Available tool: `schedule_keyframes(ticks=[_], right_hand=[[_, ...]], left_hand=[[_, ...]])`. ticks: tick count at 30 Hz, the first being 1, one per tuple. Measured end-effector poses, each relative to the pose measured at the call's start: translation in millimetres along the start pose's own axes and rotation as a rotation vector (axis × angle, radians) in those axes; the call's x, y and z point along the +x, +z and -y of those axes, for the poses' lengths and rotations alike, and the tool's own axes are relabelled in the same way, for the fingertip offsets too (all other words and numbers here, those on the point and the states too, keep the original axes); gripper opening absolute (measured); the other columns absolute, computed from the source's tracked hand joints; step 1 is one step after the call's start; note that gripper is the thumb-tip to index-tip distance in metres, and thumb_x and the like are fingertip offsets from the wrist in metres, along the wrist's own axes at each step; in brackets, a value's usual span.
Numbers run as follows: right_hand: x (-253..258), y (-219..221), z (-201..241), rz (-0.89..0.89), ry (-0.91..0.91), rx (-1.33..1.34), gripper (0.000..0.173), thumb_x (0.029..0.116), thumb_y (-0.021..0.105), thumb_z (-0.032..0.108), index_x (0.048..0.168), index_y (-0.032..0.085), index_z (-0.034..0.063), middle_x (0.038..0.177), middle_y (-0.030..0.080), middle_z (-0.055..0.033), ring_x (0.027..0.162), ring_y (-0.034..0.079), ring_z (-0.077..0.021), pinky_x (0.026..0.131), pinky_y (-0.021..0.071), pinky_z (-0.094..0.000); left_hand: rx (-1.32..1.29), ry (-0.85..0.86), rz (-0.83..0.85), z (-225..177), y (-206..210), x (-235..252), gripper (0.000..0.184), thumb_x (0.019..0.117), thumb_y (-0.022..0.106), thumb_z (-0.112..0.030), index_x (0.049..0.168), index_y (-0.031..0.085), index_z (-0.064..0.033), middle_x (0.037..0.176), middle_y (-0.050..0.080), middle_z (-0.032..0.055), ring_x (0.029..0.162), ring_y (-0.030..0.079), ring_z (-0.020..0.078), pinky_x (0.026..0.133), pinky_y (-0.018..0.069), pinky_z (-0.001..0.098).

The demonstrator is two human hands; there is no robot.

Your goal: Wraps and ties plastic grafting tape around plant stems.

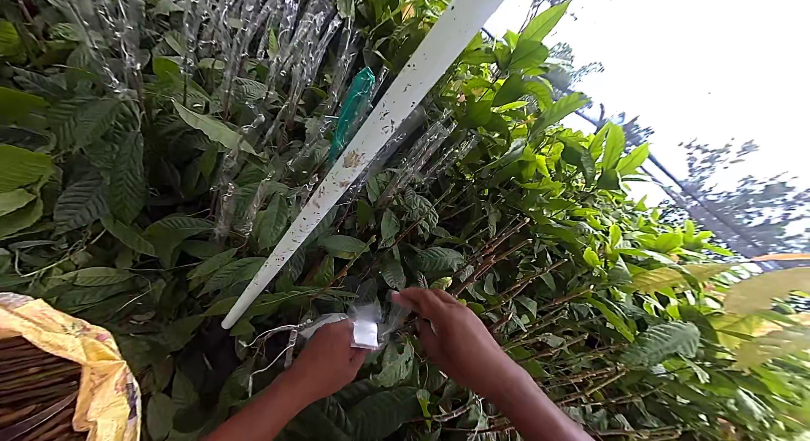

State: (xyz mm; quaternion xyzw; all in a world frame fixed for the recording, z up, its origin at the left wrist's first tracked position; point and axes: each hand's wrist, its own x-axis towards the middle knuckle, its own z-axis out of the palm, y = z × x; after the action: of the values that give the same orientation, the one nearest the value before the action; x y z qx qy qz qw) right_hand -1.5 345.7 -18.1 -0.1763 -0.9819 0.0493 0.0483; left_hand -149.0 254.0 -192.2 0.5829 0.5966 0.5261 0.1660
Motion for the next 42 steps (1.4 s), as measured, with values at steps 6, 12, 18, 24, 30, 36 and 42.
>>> schedule_keyframes(ticks=[6, 12, 18, 24, 30, 36, 42], right_hand=[[-10.0, 19.3, 8.7, -0.004, 0.020, -0.112, 0.019, 0.0968, 0.066, 0.015, 0.112, 0.071, 0.0063, 0.091, 0.073, -0.0101, 0.075, 0.072, -0.0234, 0.070, 0.0614, -0.0428], [-40.1, -13.1, 17.8, 0.075, 0.052, 0.246, 0.032, 0.0920, 0.067, 0.010, 0.123, 0.072, 0.0064, 0.075, 0.063, -0.0032, 0.056, 0.051, -0.0064, 0.052, 0.0457, -0.0230], [-0.3, 1.4, 3.3, -0.050, -0.194, -0.160, 0.017, 0.0946, 0.063, 0.009, 0.105, 0.076, 0.0084, 0.089, 0.066, -0.0099, 0.076, 0.068, -0.0214, 0.071, 0.0602, -0.0360], [-15.9, 40.2, 23.8, -0.077, -0.190, -0.417, 0.008, 0.0902, 0.063, 0.006, 0.093, 0.071, 0.0058, 0.088, 0.065, -0.0127, 0.073, 0.070, -0.0284, 0.054, 0.0587, -0.0408], [3.0, 26.2, 7.1, 0.193, 0.097, -0.290, 0.029, 0.1076, 0.048, 0.022, 0.111, 0.069, 0.0030, 0.108, 0.069, -0.0197, 0.096, 0.071, -0.0384, 0.078, 0.0587, -0.0558], [16.7, 24.9, 12.2, -0.075, -0.197, -0.352, 0.012, 0.0970, 0.062, 0.011, 0.097, 0.073, 0.0066, 0.094, 0.067, -0.0132, 0.086, 0.069, -0.0323, 0.066, 0.0595, -0.0472], [-34.3, 78.0, 54.9, 0.169, -0.363, -0.076, 0.007, 0.0915, 0.067, 0.001, 0.093, 0.074, 0.0026, 0.088, 0.073, -0.0138, 0.078, 0.073, -0.0312, 0.068, 0.0610, -0.0497]], left_hand=[[-0.089, 0.285, -0.309, -1.1, 13.7, -1.3, 0.028, 0.1032, 0.057, -0.032, 0.103, 0.076, -0.0115, 0.092, 0.075, 0.0027, 0.081, 0.071, 0.0099, 0.076, 0.0597, 0.0336], [-0.124, 0.170, -0.346, -1.3, 5.3, 3.3, 0.022, 0.0997, 0.062, -0.030, 0.102, 0.077, -0.0135, 0.095, 0.075, -0.0008, 0.086, 0.070, 0.0066, 0.080, 0.0592, 0.0314], [0.073, 0.102, -0.090, -25.8, 4.1, -2.3, 0.025, 0.0974, 0.065, -0.024, 0.100, 0.074, -0.0010, 0.099, 0.073, 0.0188, 0.093, 0.073, 0.0347, 0.082, 0.0583, 0.0558], [-0.202, 0.142, -0.273, -7.6, 4.2, -1.4, 0.020, 0.1005, 0.060, -0.020, 0.107, 0.076, -0.0096, 0.094, 0.075, 0.0017, 0.074, 0.069, 0.0070, 0.070, 0.0598, 0.0271], [-0.272, 0.103, -0.241, -7.1, 6.1, -2.7, 0.022, 0.1026, 0.059, -0.021, 0.108, 0.073, -0.0057, 0.092, 0.073, 0.0033, 0.069, 0.067, 0.0069, 0.065, 0.0596, 0.0257], [-0.393, 0.156, -0.242, -4.3, 7.4, -4.2, 0.018, 0.0979, 0.067, -0.022, 0.100, 0.076, -0.0068, 0.087, 0.073, -0.0009, 0.068, 0.064, 0.0004, 0.064, 0.0571, 0.0193], [-0.619, -0.133, -0.367, -14.4, -12.1, 2.6, 0.009, 0.0956, 0.069, -0.016, 0.099, 0.071, -0.0071, 0.077, 0.068, -0.0053, 0.053, 0.058, 0.0016, 0.049, 0.0506, 0.0174]])
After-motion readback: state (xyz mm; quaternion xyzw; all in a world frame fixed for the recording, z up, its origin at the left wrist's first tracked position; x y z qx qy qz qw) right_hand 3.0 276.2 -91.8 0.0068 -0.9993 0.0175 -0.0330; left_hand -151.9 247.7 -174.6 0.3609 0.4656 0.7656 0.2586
